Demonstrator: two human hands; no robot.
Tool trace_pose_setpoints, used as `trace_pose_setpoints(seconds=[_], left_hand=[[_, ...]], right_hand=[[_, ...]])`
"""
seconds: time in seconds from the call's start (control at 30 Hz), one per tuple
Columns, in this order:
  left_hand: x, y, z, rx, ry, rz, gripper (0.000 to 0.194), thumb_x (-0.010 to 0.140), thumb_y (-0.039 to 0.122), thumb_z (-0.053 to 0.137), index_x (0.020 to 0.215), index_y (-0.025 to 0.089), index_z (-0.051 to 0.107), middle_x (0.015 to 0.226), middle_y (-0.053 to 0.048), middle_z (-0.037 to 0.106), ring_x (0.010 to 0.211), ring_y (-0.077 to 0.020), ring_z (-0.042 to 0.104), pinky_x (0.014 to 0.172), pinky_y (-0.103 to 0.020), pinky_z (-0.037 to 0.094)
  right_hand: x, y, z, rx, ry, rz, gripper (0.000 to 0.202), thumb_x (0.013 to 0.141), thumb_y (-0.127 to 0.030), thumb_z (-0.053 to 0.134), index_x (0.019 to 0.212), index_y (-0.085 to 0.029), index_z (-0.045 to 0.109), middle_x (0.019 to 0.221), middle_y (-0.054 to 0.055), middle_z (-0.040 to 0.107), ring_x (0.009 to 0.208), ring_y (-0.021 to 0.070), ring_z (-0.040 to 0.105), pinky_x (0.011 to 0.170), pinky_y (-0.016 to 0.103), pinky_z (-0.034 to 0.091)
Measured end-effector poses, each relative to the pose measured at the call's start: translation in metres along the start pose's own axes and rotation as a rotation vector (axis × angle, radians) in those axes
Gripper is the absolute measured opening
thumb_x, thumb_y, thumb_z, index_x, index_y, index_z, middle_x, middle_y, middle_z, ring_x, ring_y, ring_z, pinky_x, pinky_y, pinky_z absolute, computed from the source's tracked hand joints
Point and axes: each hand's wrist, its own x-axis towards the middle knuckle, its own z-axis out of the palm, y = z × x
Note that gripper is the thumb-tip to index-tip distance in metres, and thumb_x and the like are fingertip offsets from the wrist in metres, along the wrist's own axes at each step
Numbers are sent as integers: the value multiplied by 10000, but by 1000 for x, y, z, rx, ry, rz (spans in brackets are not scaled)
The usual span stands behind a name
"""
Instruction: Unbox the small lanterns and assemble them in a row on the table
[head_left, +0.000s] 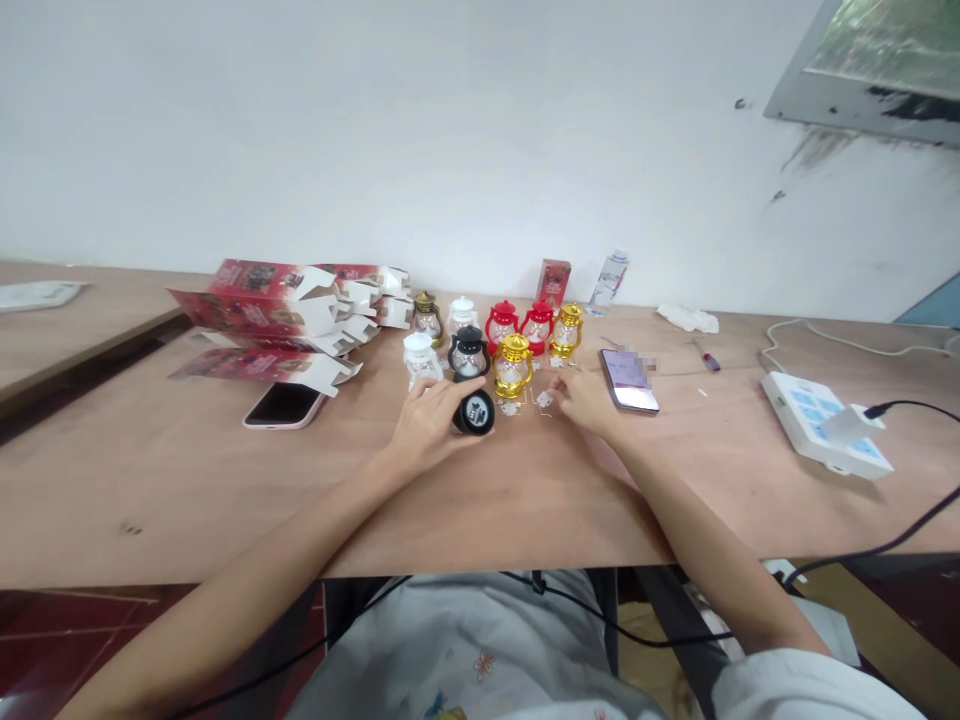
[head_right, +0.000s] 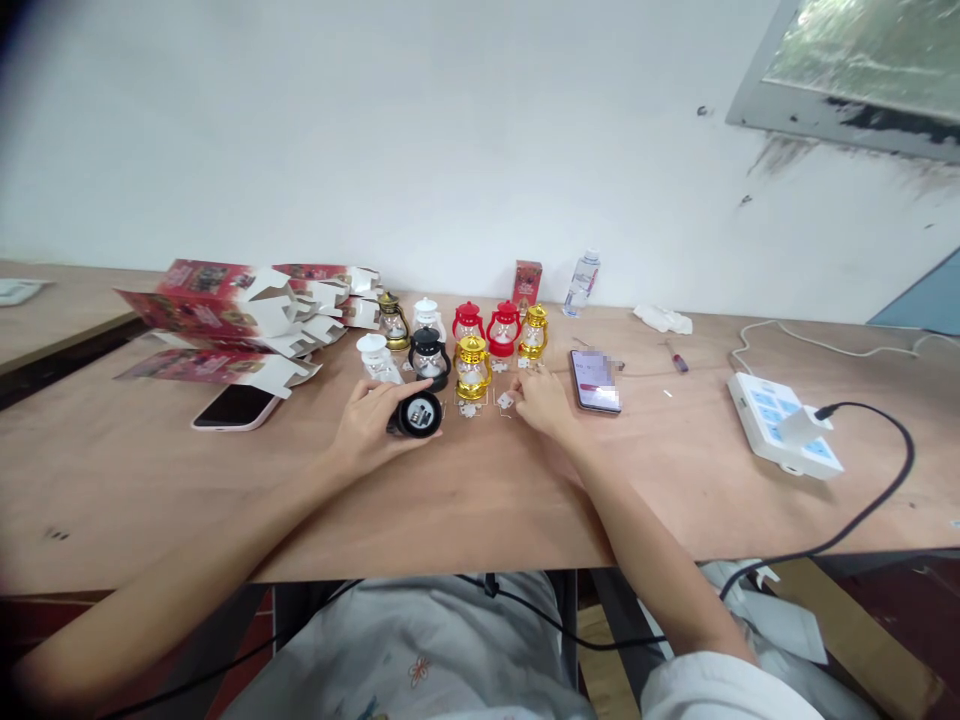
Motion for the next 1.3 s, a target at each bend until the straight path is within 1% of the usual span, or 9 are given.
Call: trace_pose_setpoints(seconds=[0.13, 0.27, 0.33, 0.43, 0.53, 0.73, 1.0, 1.17, 1.3], left_hand=[[0, 0, -1, -4, -3, -13, 519, 808, 427, 658, 1224, 160, 500, 994, -72, 708, 844, -188, 652, 796, -316, 375], [-3, 0, 0, 6, -10, 28, 534, 830, 418, 635, 1261, 144, 477, 1020, -94, 701, 854, -189, 649, 795, -316, 370], [-3, 0, 1, 17, -18, 69, 511, 861, 420, 592, 1266, 132, 474, 1026, -104, 698, 852, -187, 647, 788, -315, 368], [-3, 1, 2, 32, -19, 136, 472, 905, 408, 524, 1271, 114, 473, 1029, -111, 700, 852, -184, 644, 762, -312, 367], [-2, 2, 3, 46, -15, 179, 452, 926, 385, 491, 1281, 105, 472, 1062, -119, 699, 875, -182, 644, 759, -313, 371], [-2, 4, 2, 85, -43, 195, 415, 947, 383, 453, 1268, 123, 494, 1114, -112, 693, 908, -168, 647, 781, -313, 372], [-1, 5, 2, 81, 11, 260, 343, 952, 257, 454, 1270, 132, 472, 1099, -99, 702, 885, -144, 657, 770, -302, 375], [-4, 4, 4, 78, -8, 253, 392, 956, 293, 441, 1321, 151, 442, 1078, -102, 708, 883, -150, 658, 764, -302, 375], [-5, 4, 5, 88, -25, 252, 378, 962, 323, 422, 1287, 140, 484, 1036, -101, 718, 854, -152, 653, 738, -307, 365]], right_hand=[[-3, -6, 7, -24, 153, -93, 73, 775, -153, 574, 720, -187, 609, 781, 78, 665, 853, 241, 549, 762, 353, 405], [-16, -33, 6, 295, 377, -228, 102, 837, -242, 590, 742, -205, 601, 743, 46, 644, 729, 194, 554, 725, 347, 439], [-26, -53, 4, 464, 423, -293, 109, 868, -261, 568, 780, -214, 609, 743, 34, 632, 713, 171, 561, 689, 319, 453], [-40, -79, 3, 546, 387, -396, 107, 876, -261, 574, 795, -217, 628, 754, 31, 636, 737, 162, 571, 701, 314, 459], [-46, -91, 7, 570, 337, -440, 118, 879, -259, 579, 791, -216, 644, 773, 31, 650, 753, 159, 586, 732, 320, 462], [-44, -89, 12, 634, 262, -463, 104, 859, -273, 613, 790, -206, 651, 782, 30, 653, 780, 156, 597, 765, 314, 464], [-45, -91, 13, 726, 175, -408, 169, 863, -332, 598, 755, -204, 620, 752, 18, 632, 735, 147, 583, 718, 296, 464], [-44, -92, 13, 747, 140, -405, 199, 869, -347, 583, 734, -203, 606, 748, 19, 623, 726, 151, 575, 704, 295, 461], [-43, -90, 14, 707, 112, -442, 196, 878, -345, 568, 750, -198, 592, 770, 25, 606, 742, 155, 565, 714, 296, 459]])
